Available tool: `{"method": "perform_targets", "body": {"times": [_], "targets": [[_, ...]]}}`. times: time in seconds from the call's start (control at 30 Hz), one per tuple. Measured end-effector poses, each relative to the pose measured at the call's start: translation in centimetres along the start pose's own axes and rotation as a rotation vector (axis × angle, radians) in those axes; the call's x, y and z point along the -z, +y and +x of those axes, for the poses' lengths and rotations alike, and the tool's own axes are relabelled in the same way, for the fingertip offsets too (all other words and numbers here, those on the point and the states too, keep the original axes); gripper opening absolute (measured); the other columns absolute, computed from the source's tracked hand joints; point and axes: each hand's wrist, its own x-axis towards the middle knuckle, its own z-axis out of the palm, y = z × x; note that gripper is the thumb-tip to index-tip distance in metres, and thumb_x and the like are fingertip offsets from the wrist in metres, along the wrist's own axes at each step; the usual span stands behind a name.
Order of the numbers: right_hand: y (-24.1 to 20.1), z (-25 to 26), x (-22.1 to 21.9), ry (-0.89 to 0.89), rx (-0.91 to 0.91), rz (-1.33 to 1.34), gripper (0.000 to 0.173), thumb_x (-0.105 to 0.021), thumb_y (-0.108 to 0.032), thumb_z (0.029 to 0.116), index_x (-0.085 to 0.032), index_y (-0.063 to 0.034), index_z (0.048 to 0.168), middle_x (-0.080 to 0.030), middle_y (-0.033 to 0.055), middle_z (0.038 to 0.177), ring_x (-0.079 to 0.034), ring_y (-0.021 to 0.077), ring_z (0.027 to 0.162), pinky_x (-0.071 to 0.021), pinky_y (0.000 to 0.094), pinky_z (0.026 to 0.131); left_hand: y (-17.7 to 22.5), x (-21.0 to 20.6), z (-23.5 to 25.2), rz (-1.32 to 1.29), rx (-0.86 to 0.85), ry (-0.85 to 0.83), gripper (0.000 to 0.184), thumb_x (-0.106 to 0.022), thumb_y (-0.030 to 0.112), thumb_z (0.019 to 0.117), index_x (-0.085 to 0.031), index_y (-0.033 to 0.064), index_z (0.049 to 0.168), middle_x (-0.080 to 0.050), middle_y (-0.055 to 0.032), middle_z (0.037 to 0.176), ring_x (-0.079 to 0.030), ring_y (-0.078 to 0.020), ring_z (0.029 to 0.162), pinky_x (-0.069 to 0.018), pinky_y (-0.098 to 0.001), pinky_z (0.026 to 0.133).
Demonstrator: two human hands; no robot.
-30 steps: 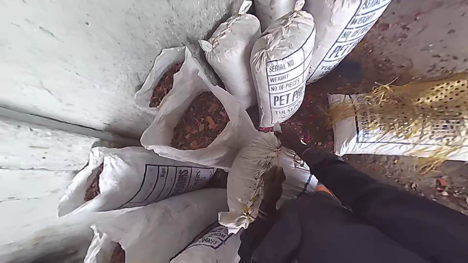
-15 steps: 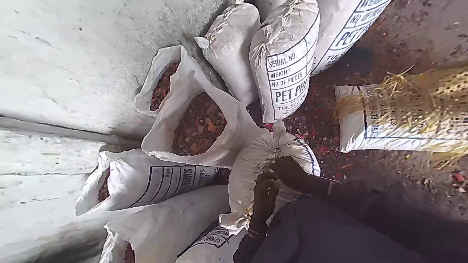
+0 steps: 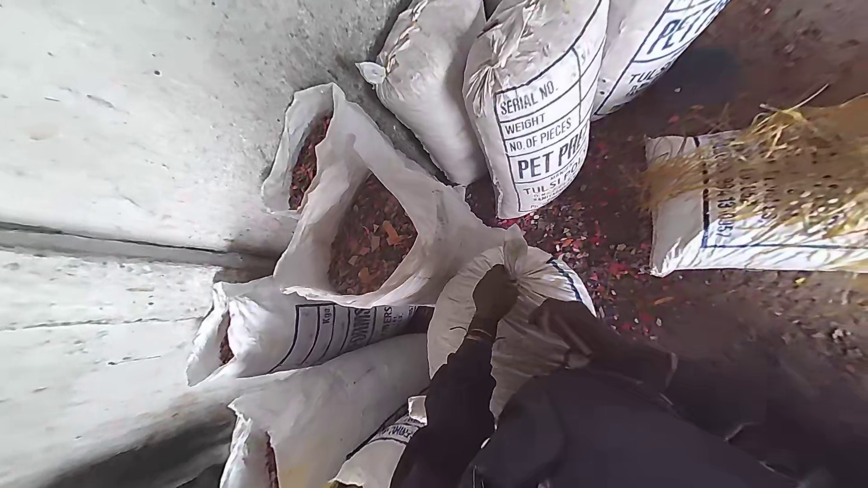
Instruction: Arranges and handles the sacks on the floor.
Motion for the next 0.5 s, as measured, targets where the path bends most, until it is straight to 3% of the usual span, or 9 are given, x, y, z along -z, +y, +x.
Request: {"method": "perform_targets", "body": {"times": [0.03,0.1,0.2,0.23,0.27,0.33,0.37,0.43,0.5], "targets": [[1.4,-0.1,0.7,0.062,-0.065,0.174,0.025,-0.047,-0.006,0.1007,-0.067,0.0092,0.1,-0.071,0.0093,0.094,-0.067,0.01,0.088,-0.0544,0.0273,0.086,0.3,0.0,0.2,0.039,0.012,-0.012,0.038,-0.053,0.016,0.1027,-0.056,-0.0013,0.137,-0.064,-0.0222,0.13,-0.061,-0.035,0.124,-0.0473,-0.0536,0.104],[2.9,0.4,2.7,0.135,-0.267,0.434,0.027,-0.045,-0.01,0.1024,-0.062,0.0106,0.107,-0.068,0.0046,0.095,-0.066,0.0024,0.083,-0.0566,0.022,0.083,0.8,0.2,0.8,0.062,0.042,-0.023,0.034,-0.051,0.015,0.1046,-0.059,-0.0022,0.133,-0.065,-0.0231,0.128,-0.061,-0.0357,0.124,-0.0468,-0.054,0.105],[5.0,2.8,4.8,0.172,-0.548,0.353,0.024,-0.046,-0.01,0.1072,-0.064,0.0058,0.11,-0.062,-0.001,0.083,-0.057,-0.0005,0.067,-0.0513,0.0186,0.067,0.3,-0.5,1.0,0.001,0.022,0.043,0.031,-0.051,0.012,0.1044,-0.062,-0.0038,0.129,-0.067,-0.0234,0.123,-0.063,-0.0352,0.119,-0.0474,-0.0519,0.104],[5.5,3.8,5.1,0.174,-0.57,0.252,0.022,-0.048,-0.009,0.1066,-0.065,0.0049,0.106,-0.06,0.0002,0.079,-0.055,0.0014,0.064,-0.0486,0.0201,0.064,0.1,-1.0,0.8,-0.012,0.011,0.079,0.032,-0.05,0.01,0.1044,-0.062,-0.0037,0.13,-0.066,-0.0235,0.125,-0.063,-0.0352,0.12,-0.0472,-0.0513,0.104],[5.9,4.8,5.4,0.16,-0.555,0.139,0.021,-0.051,-0.009,0.1061,-0.066,0.0061,0.105,-0.061,0.0067,0.082,-0.055,0.009,0.07,-0.0478,0.0275,0.069,0.1,-1.5,0.5,0.001,0.001,0.12,0.033,-0.048,0.009,0.1044,-0.063,-0.0023,0.132,-0.065,-0.0232,0.129,-0.062,-0.0355,0.122,-0.0472,-0.0509,0.105],[7.1,7.5,5.9,0.111,-0.472,-0.049,0.024,-0.056,-0.008,0.1042,-0.069,0.0105,0.112,-0.069,0.0266,0.103,-0.067,0.0354,0.096,-0.0495,0.0525,0.092,-0.1,-2.9,0.1,0.068,-0.074,0.262,0.032,-0.048,0.004,0.1026,-0.068,-0.0027,0.126,-0.066,-0.0262,0.125,-0.063,-0.0402,0.12,-0.0497,-0.052,0.1],[7.6,9.1,6.1,0.05,-0.459,-0.141,0.027,-0.055,-0.011,0.105,-0.068,0.0103,0.117,-0.068,0.0307,0.113,-0.065,0.0434,0.109,-0.0453,0.0592,0.101,-0.6,-3.9,0.2,0.088,-0.163,0.391,0.028,-0.052,0.001,0.0989,-0.073,-0.0039,0.117,-0.069,-0.0278,0.116,-0.066,-0.0429,0.111,-0.0528,-0.0526,0.094],[8.3,12.7,6.4,-0.078,-0.418,-0.301,0.03,-0.054,-0.014,0.1058,-0.07,0.0093,0.112,-0.068,0.0333,0.112,-0.062,0.0518,0.111,-0.0398,0.0685,0.099,-1.7,-5.5,0.9,0.089,-0.371,0.631,0.02,-0.06,-0.005,0.0898,-0.078,-0.0039,0.097,-0.072,-0.0263,0.094,-0.071,-0.0443,0.09,-0.057,-0.0523,0.079],[7.9,15.8,5.7,-0.191,-0.365,-0.334,0.027,-0.057,-0.016,0.1041,-0.072,0.0059,0.109,-0.069,0.0301,0.108,-0.064,0.0493,0.107,-0.0432,0.0693,0.094,-2.3,-6.0,1.3,0.105,-0.466,0.706,0.019,-0.062,-0.007,0.0864,-0.079,-0.0017,0.093,-0.073,-0.0231,0.087,-0.071,-0.0425,0.083,-0.0571,-0.0516,0.075]]}}
